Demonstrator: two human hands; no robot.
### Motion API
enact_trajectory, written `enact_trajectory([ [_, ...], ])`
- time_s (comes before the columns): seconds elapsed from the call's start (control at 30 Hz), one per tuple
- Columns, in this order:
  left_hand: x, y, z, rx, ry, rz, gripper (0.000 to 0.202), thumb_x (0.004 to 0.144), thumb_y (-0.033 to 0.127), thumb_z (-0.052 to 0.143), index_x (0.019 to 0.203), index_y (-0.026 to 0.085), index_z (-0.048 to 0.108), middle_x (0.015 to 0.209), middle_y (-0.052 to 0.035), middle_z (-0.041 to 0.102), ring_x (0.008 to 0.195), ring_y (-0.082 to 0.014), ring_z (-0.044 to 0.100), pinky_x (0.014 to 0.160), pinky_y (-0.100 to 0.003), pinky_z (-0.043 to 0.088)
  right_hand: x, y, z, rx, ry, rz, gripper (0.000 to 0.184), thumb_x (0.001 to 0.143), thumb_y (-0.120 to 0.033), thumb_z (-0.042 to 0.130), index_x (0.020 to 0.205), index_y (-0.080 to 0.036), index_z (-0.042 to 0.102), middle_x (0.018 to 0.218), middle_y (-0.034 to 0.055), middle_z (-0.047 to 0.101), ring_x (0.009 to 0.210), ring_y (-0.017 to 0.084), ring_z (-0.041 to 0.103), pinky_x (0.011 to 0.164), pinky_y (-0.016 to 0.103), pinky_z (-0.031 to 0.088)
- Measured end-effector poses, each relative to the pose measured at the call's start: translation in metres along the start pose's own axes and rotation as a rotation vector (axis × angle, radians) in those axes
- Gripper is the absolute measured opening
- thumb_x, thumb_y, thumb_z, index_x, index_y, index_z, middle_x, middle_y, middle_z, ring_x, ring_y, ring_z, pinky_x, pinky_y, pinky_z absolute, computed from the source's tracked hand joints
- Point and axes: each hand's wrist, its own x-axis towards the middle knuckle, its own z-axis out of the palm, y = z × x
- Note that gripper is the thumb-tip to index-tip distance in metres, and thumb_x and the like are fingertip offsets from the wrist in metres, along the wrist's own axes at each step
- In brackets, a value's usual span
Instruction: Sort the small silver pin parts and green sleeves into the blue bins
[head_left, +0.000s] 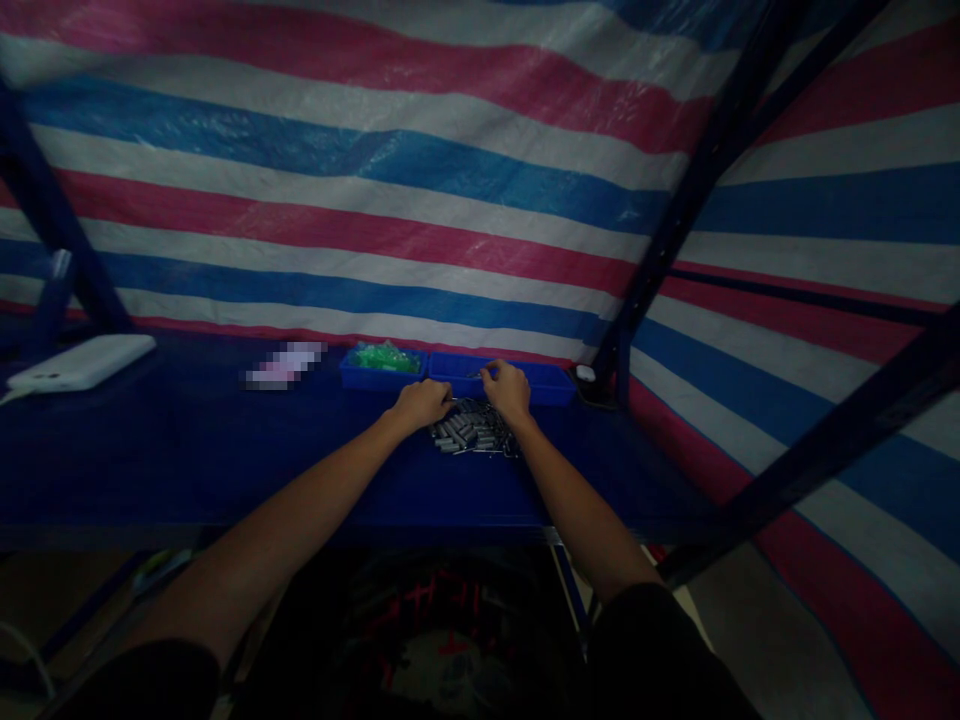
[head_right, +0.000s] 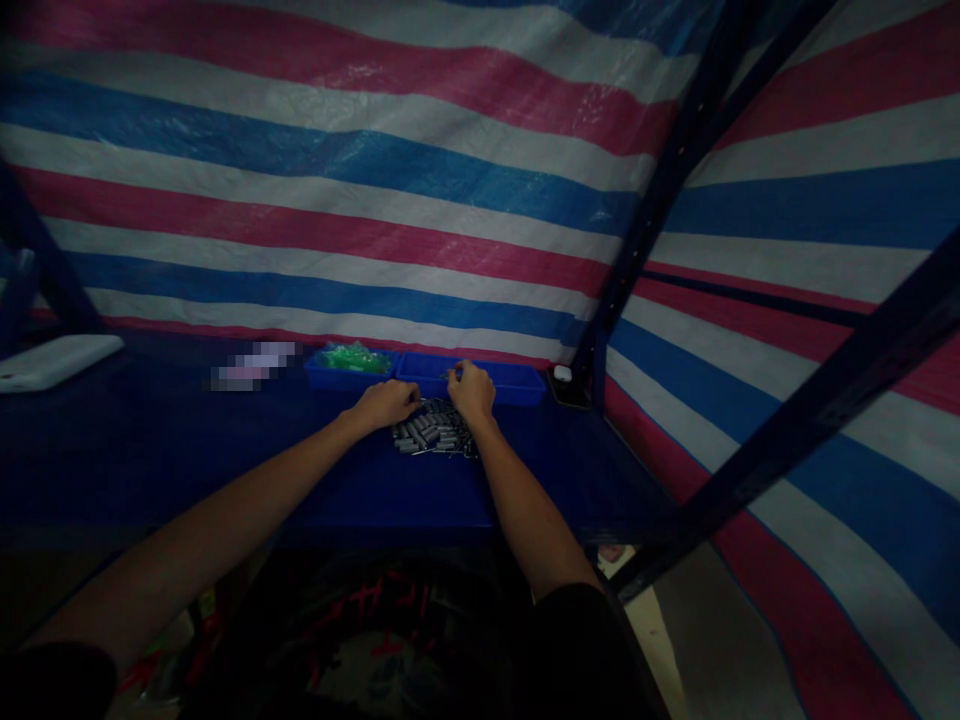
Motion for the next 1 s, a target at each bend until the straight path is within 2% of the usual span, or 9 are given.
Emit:
enact_trajectory([
  [0.13,-0.001,-0.001,-0.001,0.006,-0.011,-0.019,0.021,0.076,0.036,0.049,0.087,0.022,0.061,0.089,-0.0092,0.066,0.084,-0.0256,0.062,0.072,-0.034,0.046,0.000,-0.001,0.002,0.011,-0.006,-0.020,0.021,0.079,-0.035,0.053,0.091,-0.024,0.065,0.077,0.0057,0.066,0.075,0.020,0.061,0.064,0.028,0.043],
  [0.33,0.002,-0.001,0.002,0.015,-0.017,-0.005,0.030,0.076,0.045,0.049,0.091,0.023,0.062,0.091,-0.0095,0.066,0.087,-0.0277,0.061,0.072,-0.036,0.046,-0.001,-0.002,0.002,0.007,-0.038,-0.014,0.020,0.079,-0.035,0.053,0.092,-0.025,0.064,0.078,0.0049,0.066,0.075,0.021,0.061,0.064,0.028,0.043],
  [0.57,0.003,-0.003,0.001,-0.055,0.004,-0.074,0.021,0.071,0.037,0.054,0.082,0.022,0.064,0.083,-0.0068,0.067,0.080,-0.0227,0.062,0.069,-0.029,0.046,-0.002,-0.001,0.003,0.017,-0.032,-0.036,0.017,0.078,-0.036,0.055,0.087,-0.025,0.065,0.077,0.0044,0.066,0.073,0.019,0.060,0.064,0.027,0.042],
  [0.7,-0.002,-0.002,-0.011,-0.165,0.083,-0.089,0.018,0.071,0.033,0.054,0.079,0.021,0.064,0.074,-0.0063,0.067,0.070,-0.0211,0.062,0.062,-0.028,0.045,-0.002,-0.002,0.004,0.039,-0.026,-0.064,0.019,0.079,-0.037,0.053,0.084,-0.024,0.065,0.073,0.0034,0.065,0.068,0.017,0.059,0.060,0.025,0.040],
  [0.8,-0.003,0.001,-0.018,-0.234,0.156,-0.075,0.021,0.074,0.033,0.051,0.081,0.019,0.064,0.072,-0.0063,0.067,0.067,-0.0202,0.061,0.059,-0.027,0.043,-0.002,-0.004,0.004,0.097,-0.052,-0.153,0.022,0.080,-0.037,0.050,0.085,-0.022,0.066,0.067,0.0020,0.063,0.062,0.015,0.056,0.057,0.023,0.037],
  [1.0,0.003,0.000,-0.018,-0.351,0.266,-0.048,0.032,0.080,0.037,0.041,0.083,0.015,0.064,0.077,-0.0081,0.067,0.070,-0.0196,0.060,0.061,-0.027,0.041,-0.005,-0.009,0.005,0.281,-0.116,-0.339,0.027,0.081,-0.039,0.047,0.089,-0.019,0.064,0.055,-0.0038,0.053,0.051,0.010,0.048,0.051,0.020,0.032],
])
